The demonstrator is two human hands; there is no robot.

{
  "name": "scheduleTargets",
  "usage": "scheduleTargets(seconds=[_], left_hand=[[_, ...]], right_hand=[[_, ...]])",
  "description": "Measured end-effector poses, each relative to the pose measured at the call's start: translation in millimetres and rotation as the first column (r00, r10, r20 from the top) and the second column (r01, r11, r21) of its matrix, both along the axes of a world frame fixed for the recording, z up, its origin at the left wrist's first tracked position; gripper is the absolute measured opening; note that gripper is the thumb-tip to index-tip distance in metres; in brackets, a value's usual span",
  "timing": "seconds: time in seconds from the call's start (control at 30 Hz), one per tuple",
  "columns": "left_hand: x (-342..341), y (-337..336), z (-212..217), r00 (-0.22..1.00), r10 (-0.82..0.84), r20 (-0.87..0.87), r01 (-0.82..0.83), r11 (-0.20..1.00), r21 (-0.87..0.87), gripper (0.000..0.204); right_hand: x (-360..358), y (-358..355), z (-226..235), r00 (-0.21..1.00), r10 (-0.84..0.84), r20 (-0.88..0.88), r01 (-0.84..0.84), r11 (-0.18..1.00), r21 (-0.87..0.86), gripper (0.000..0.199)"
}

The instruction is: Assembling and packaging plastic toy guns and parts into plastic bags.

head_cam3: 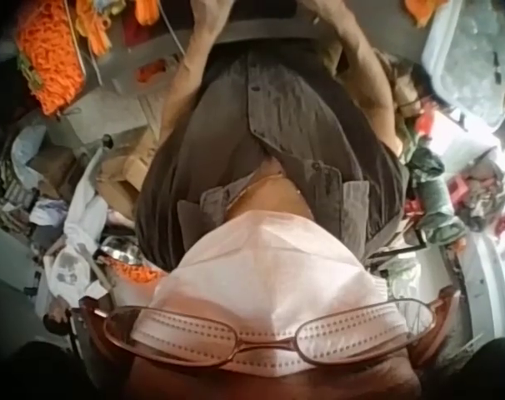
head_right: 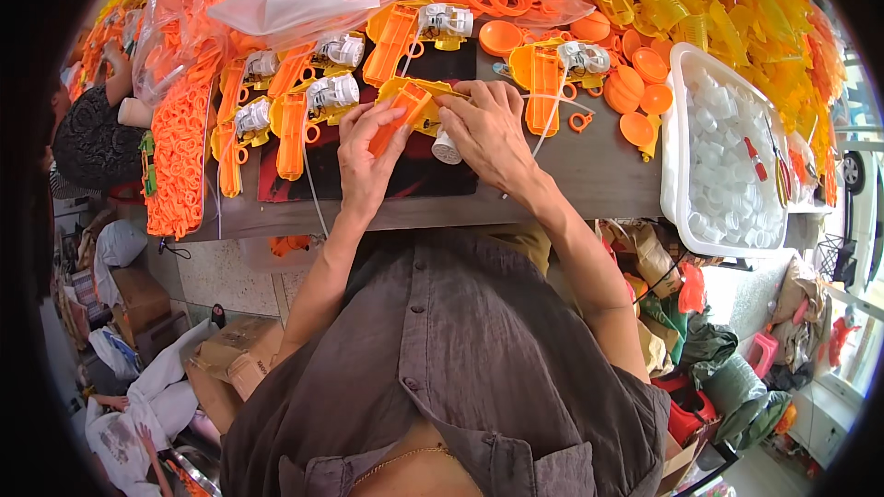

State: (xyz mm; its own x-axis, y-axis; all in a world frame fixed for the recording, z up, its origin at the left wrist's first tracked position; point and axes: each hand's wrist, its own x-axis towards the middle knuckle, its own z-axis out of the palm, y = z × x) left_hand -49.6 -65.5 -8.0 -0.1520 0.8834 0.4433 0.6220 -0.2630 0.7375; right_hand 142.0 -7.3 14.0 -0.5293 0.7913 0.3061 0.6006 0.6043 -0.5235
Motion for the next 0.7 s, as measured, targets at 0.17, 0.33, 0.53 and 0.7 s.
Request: scheduleTargets(seconds=[0.17, 0.33, 0.53, 0.7], left_hand=[[1.7, -0.8, -3.4, 0.991, 0.022, -0.136, -0.013, 0.997, 0.071, 0.026], [4.1, -6.5, 17.1, 0.924, 0.075, -0.376, -0.041, 0.994, 0.097, 0.021], [-3.2, 25.4, 37.6, 0.943, -0.125, -0.308, 0.198, 0.956, 0.216, 0.011], [-6.1, 32.1, 22.1, 0.884, -0.343, -0.316, 0.395, 0.911, 0.116, 0.010]], right_hand=[[0.2, -0.2, -3.5, 0.998, -0.001, -0.057, 0.001, 1.000, 0.006, 0.030], [4.8, -2.0, 8.0, 0.998, -0.038, -0.056, 0.045, 0.992, 0.119, 0.032], [8.3, -35.2, 47.8, 0.955, 0.169, 0.243, -0.217, 0.959, 0.185, 0.043], [22.2, -24.0, 42.0, 0.961, 0.232, 0.153, -0.251, 0.961, 0.115, 0.037]])
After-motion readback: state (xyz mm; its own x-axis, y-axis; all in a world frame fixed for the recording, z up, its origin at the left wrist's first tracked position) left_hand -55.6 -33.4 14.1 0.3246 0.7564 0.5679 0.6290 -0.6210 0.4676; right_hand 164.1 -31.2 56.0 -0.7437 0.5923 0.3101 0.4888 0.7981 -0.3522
